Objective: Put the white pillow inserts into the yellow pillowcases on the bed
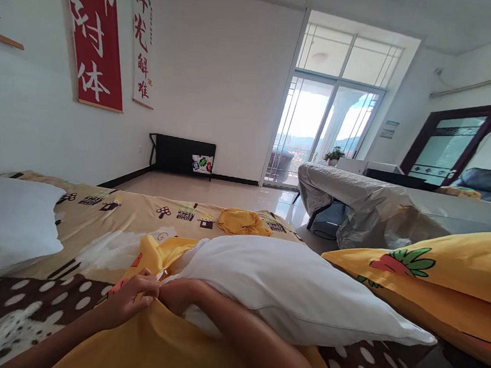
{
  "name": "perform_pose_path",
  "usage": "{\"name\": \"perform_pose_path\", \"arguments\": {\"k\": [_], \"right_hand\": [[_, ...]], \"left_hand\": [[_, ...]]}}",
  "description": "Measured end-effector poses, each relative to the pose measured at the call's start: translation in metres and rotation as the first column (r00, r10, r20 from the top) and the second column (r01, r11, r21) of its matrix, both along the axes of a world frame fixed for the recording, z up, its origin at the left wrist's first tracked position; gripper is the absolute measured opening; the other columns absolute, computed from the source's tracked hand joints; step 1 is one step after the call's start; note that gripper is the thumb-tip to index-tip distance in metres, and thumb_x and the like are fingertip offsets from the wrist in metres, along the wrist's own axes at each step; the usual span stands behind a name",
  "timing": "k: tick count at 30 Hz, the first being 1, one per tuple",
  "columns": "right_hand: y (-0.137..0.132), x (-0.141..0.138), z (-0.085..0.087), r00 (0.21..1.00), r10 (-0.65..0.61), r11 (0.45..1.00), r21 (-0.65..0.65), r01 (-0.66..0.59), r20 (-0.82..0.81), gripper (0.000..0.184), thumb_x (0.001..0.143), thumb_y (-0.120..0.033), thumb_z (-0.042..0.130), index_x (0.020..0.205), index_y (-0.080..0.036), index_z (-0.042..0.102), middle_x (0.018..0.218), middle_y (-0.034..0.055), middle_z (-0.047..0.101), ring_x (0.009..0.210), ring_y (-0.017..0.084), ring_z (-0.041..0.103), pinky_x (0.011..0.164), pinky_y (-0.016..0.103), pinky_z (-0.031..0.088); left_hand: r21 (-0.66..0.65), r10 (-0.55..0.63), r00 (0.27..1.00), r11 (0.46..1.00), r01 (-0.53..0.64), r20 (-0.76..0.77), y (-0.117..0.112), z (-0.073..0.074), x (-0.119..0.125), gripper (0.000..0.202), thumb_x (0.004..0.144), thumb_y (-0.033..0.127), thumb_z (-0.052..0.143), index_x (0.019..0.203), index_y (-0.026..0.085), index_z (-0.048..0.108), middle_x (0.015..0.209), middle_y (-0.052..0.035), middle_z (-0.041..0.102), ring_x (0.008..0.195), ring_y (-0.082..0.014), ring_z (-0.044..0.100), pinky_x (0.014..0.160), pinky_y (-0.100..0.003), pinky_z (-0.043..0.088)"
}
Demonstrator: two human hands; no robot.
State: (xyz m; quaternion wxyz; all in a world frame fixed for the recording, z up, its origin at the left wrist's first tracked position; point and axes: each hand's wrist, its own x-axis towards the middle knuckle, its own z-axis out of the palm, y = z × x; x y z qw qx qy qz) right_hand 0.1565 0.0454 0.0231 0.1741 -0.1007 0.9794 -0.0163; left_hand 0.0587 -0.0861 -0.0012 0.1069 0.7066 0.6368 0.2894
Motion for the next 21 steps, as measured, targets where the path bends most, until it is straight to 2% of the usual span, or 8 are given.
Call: {"name": "perform_pose_path", "arguments": {"k": [2,4,6,8,10,13,18,21], "right_hand": [[0.004,0.030,0.018,0.998,0.063,0.994,-0.091,-0.061,0.024,0.044,0.071,-0.018,0.069,0.114,-0.018,0.060,0.115,0.0022,0.066,0.100,0.015,0.060,0.084,0.020,0.044],[0.008,0.070,0.035,0.996,0.009,0.992,-0.125,-0.021,-0.093,0.073,0.068,-0.023,0.072,0.135,-0.022,0.044,0.136,0.0073,0.051,0.122,0.022,0.047,0.101,0.031,0.035],[0.006,0.111,0.038,0.951,-0.185,0.983,-0.049,0.178,-0.249,0.099,0.063,-0.028,0.076,0.147,-0.026,0.023,0.149,0.0134,0.031,0.134,0.032,0.031,0.107,0.047,0.026],[0.003,0.143,0.026,0.868,-0.374,0.907,0.066,0.416,-0.327,0.113,0.057,-0.030,0.079,0.149,-0.028,0.014,0.148,0.0184,0.028,0.132,0.039,0.031,0.104,0.056,0.026],[0.001,0.158,0.004,0.820,-0.474,0.835,0.132,0.534,-0.321,0.101,0.063,-0.024,0.074,0.148,-0.029,0.019,0.137,0.0187,0.043,0.121,0.038,0.044,0.098,0.053,0.033],[0.007,0.149,-0.013,0.856,-0.458,0.871,0.070,0.486,-0.239,0.070,0.072,-0.013,0.056,0.138,-0.033,0.041,0.112,0.0084,0.061,0.099,0.025,0.058,0.083,0.035,0.043],[0.031,0.104,0.024,0.841,-0.385,0.918,-0.059,0.393,-0.379,0.054,0.073,-0.010,0.048,0.120,-0.033,0.058,0.094,0.0013,0.064,0.080,0.017,0.059,0.072,0.027,0.039],[0.033,0.086,0.017,0.879,-0.387,0.921,-0.158,0.355,-0.278,0.030,0.071,-0.016,0.054,0.097,-0.022,0.067,0.083,0.0012,0.065,0.074,0.016,0.057,0.068,0.025,0.040]], "left_hand": [[-0.032,-0.019,1.000,0.999,0.020,0.016,0.000,-0.001,-0.001,0.008,0.068,0.021,0.036,0.060,0.019,0.036,0.064,-0.0011,0.049,0.075,-0.0178,0.042,0.073,-0.029,0.036],[-0.072,-0.070,0.998,0.995,0.070,0.004,0.000,-0.002,0.000,0.003,0.064,0.018,0.037,0.062,0.019,0.034,0.069,-0.0008,0.050,0.076,-0.0174,0.043,0.077,-0.029,0.036],[-0.110,-0.137,0.990,0.985,0.133,-0.033,0.000,-0.003,0.001,0.009,0.059,0.014,0.039,0.062,0.018,0.031,0.070,0.0003,0.050,0.073,-0.0154,0.045,0.081,-0.029,0.035],[-0.141,-0.185,0.980,0.975,0.173,-0.078,0.001,-0.005,0.004,0.015,0.056,0.012,0.040,0.061,0.017,0.028,0.069,0.0011,0.050,0.070,-0.0138,0.046,0.082,-0.029,0.034],[-0.157,-0.208,0.971,0.969,0.189,-0.116,0.002,-0.006,0.009,0.017,0.055,0.011,0.042,0.059,0.017,0.027,0.068,0.0015,0.051,0.069,-0.0132,0.047,0.083,-0.029,0.034],[-0.149,-0.229,0.960,0.967,0.206,-0.159,0.004,-0.001,0.025,0.017,0.059,0.011,0.045,0.056,0.016,0.029,0.063,0.0020,0.051,0.070,-0.0137,0.049,0.092,-0.034,0.031],[-0.095,-0.237,0.947,0.971,0.222,-0.216,0.013,0.037,0.055,0.019,0.060,0.015,0.048,0.051,0.017,0.032,0.052,0.0018,0.046,0.058,-0.0134,0.043,0.087,-0.035,0.034],[-0.002,-0.143,0.970,0.989,0.146,-0.198,0.024,0.053,0.057,0.020,0.064,0.015,0.043,0.051,0.018,0.028,0.051,0.0010,0.045,0.056,-0.0134,0.039,0.078,-0.032,0.036]]}}
